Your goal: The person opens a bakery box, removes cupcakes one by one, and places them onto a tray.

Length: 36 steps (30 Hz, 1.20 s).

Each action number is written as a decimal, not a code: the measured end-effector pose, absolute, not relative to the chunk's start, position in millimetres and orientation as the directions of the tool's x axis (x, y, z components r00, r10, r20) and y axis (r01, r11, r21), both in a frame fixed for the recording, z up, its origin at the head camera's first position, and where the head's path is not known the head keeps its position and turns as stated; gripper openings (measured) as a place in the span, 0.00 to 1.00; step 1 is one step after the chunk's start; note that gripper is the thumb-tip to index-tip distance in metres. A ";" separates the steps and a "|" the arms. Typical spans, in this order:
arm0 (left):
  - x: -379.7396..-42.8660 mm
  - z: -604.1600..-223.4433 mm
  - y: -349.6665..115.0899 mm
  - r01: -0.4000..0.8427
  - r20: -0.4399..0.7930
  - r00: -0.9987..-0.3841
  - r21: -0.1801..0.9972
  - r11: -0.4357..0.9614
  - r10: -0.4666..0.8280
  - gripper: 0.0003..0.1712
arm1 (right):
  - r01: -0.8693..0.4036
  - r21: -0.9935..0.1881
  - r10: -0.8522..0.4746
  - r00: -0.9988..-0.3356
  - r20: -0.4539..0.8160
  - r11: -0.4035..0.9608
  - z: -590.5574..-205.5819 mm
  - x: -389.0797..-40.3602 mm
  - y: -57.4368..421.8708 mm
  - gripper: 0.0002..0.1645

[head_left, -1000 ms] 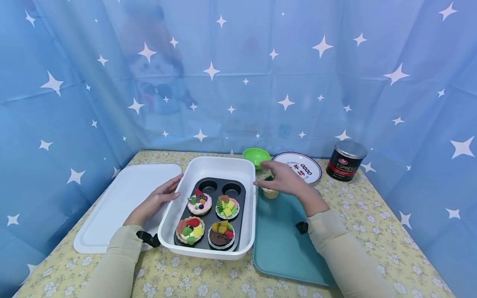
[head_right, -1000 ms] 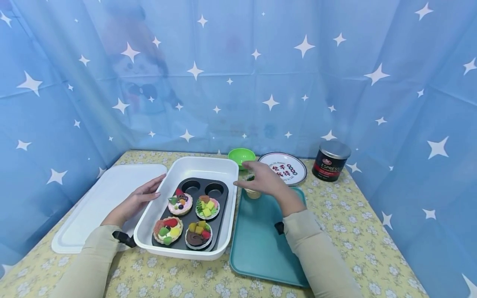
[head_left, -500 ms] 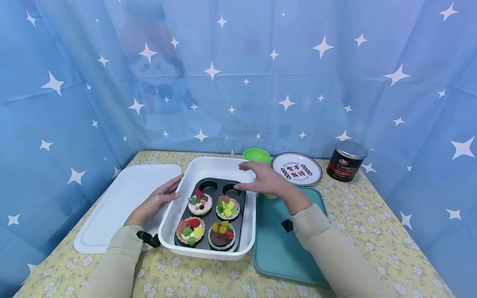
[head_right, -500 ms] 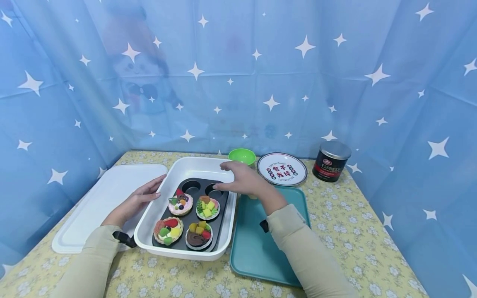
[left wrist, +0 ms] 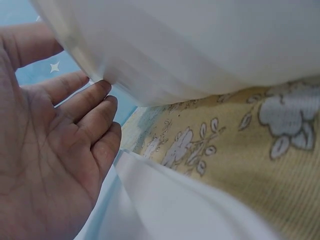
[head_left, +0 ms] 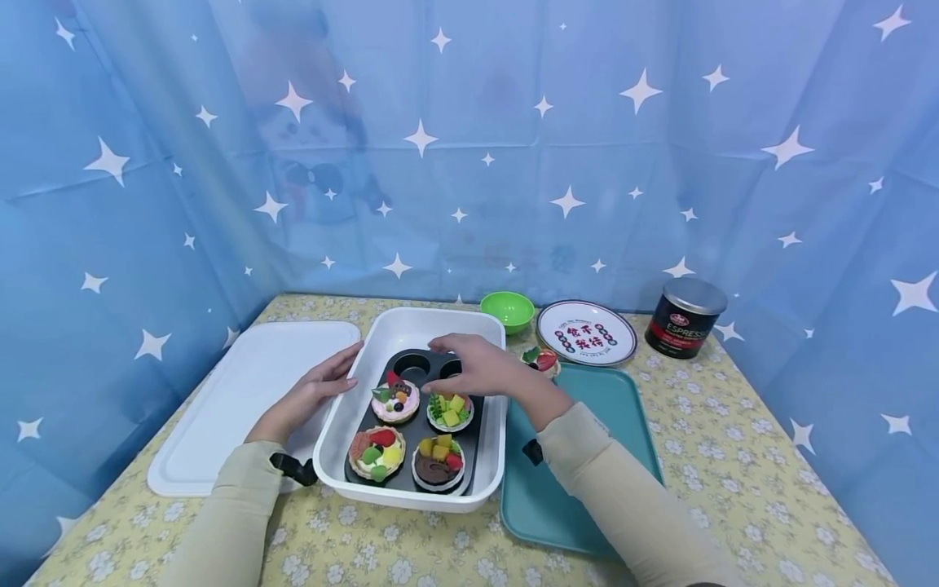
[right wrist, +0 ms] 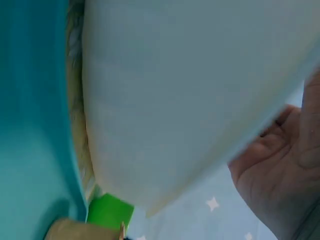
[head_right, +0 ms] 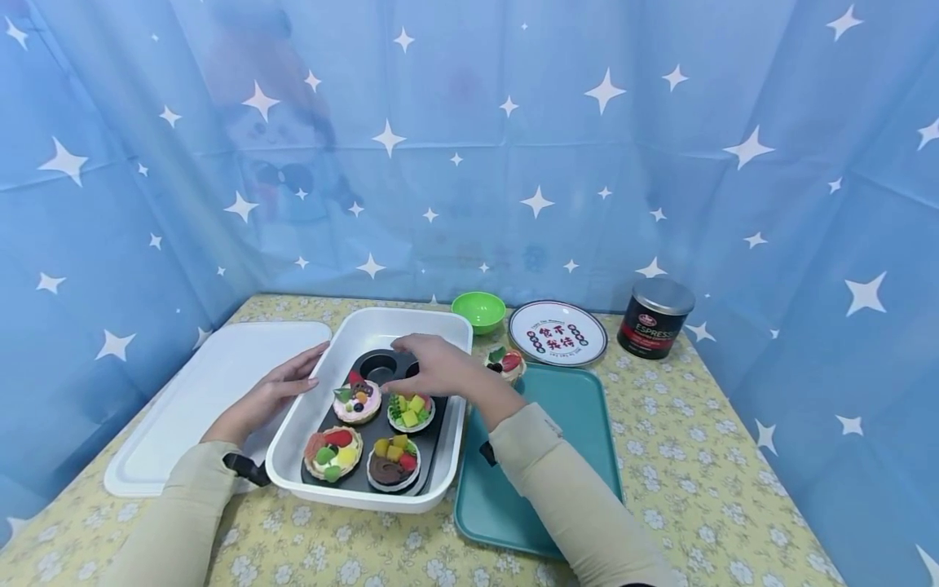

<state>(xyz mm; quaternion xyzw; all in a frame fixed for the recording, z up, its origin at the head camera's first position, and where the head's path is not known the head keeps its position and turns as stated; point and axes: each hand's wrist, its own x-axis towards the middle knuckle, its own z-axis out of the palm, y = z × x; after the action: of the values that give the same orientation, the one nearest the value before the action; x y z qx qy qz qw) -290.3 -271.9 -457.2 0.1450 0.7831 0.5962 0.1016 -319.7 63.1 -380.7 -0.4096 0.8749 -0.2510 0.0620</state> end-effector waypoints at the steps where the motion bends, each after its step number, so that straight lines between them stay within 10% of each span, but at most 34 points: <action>1: -290.4 -457.4 -271.9 0.107 0.015 -0.937 0.963 0.246 0.349 0.41 | -0.688 -0.489 -0.754 -0.651 0.088 0.537 -381.9 -319.6 60.0 0.48; 36: -289.4 -457.3 -271.9 0.125 0.032 -0.933 0.962 0.242 0.358 0.41 | -0.735 -0.348 -0.799 -0.597 -0.074 0.582 -402.3 -305.5 10.6 0.52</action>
<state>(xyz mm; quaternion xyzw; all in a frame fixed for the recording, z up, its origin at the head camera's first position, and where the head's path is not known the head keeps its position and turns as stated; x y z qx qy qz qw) -289.4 -271.9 -457.3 0.1547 0.7819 0.5959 0.0977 -305.5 10.6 -402.3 -0.4347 0.8822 -0.1422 0.1122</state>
